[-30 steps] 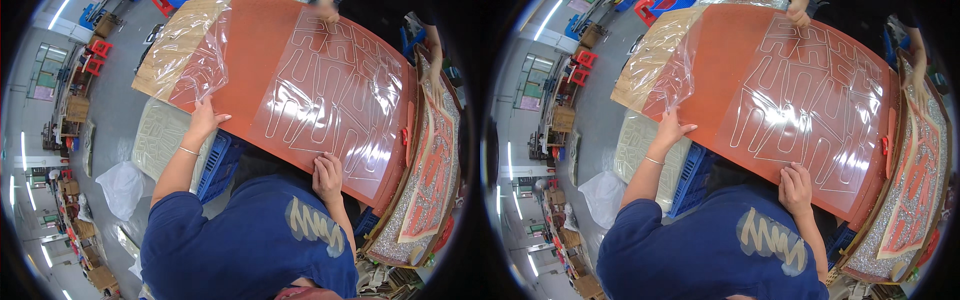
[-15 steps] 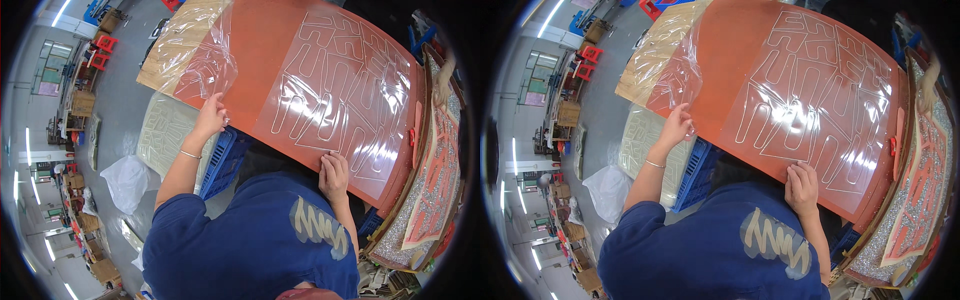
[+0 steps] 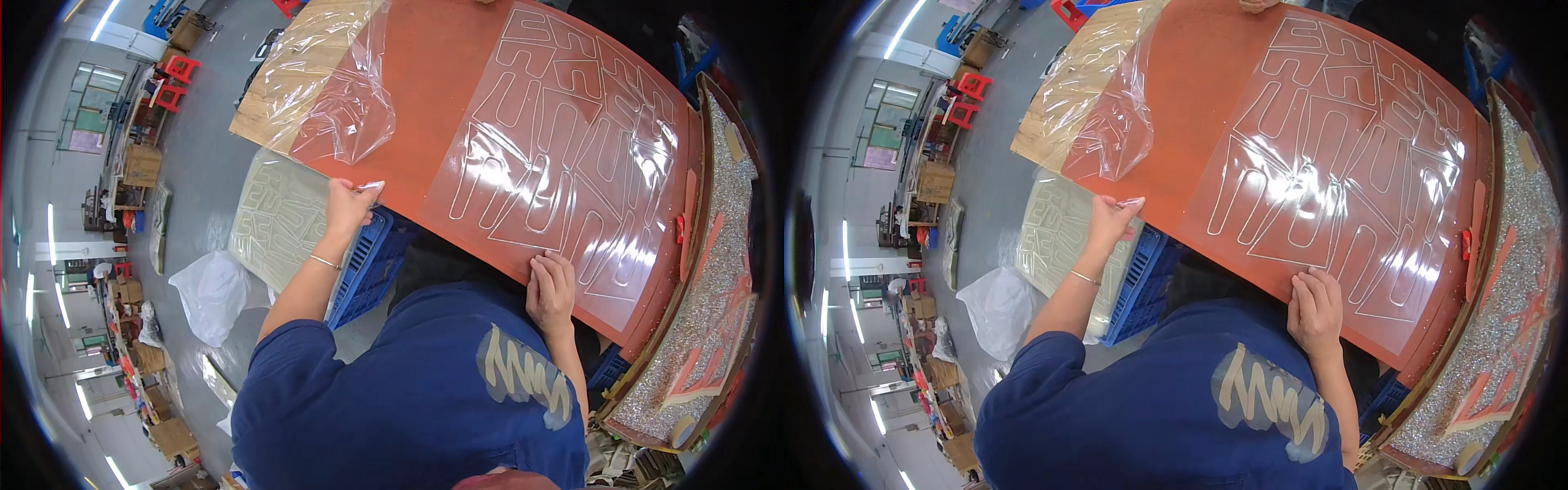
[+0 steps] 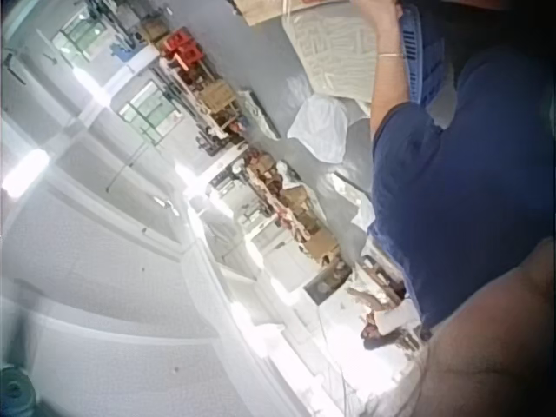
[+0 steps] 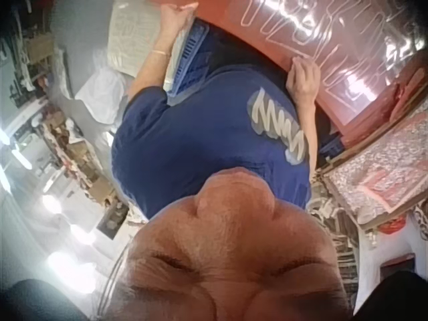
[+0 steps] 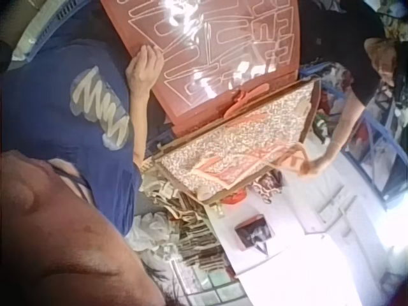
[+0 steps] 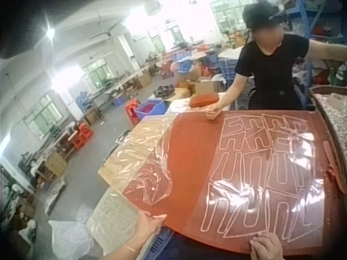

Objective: Preparing and layering shoe material components on a stencil frame.

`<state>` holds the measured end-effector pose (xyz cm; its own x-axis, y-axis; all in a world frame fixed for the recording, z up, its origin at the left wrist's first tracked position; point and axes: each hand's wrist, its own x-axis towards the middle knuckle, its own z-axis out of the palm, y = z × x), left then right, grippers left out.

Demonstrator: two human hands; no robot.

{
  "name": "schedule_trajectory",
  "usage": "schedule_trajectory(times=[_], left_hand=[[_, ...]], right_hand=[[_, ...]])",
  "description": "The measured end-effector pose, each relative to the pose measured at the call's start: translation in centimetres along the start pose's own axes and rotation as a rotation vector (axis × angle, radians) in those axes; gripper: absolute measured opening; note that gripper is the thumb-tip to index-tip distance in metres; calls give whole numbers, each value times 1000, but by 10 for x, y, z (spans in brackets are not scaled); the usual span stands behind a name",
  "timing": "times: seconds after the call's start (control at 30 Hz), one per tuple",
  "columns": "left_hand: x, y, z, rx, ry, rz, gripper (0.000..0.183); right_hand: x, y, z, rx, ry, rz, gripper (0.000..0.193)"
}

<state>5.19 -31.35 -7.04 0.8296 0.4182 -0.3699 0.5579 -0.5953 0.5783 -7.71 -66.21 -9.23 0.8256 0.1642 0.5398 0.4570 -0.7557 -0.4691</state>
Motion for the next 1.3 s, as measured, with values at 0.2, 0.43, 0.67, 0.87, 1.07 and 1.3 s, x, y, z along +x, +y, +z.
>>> schedule_trajectory(times=[0.2,0.43,0.67,0.87,1.07,1.3], left_hand=[[-1,-29,8,-723,-184,-35,58],[2,-41,10,-269,49,56,40],[-2,-29,5,-159,42,113,34],[-1,-38,8,-186,50,181,40],[8,-36,10,41,-130,189,45],[-7,-22,0,-310,-517,-222,61]], right_hand=[[0,1,-1,5,-8,7,27],[2,0,0,18,8,5,27],[0,0,-1,11,10,2,27],[-1,1,-1,24,18,-12,27],[-1,2,0,32,10,-12,27],[-7,4,2,22,38,-17,27]])
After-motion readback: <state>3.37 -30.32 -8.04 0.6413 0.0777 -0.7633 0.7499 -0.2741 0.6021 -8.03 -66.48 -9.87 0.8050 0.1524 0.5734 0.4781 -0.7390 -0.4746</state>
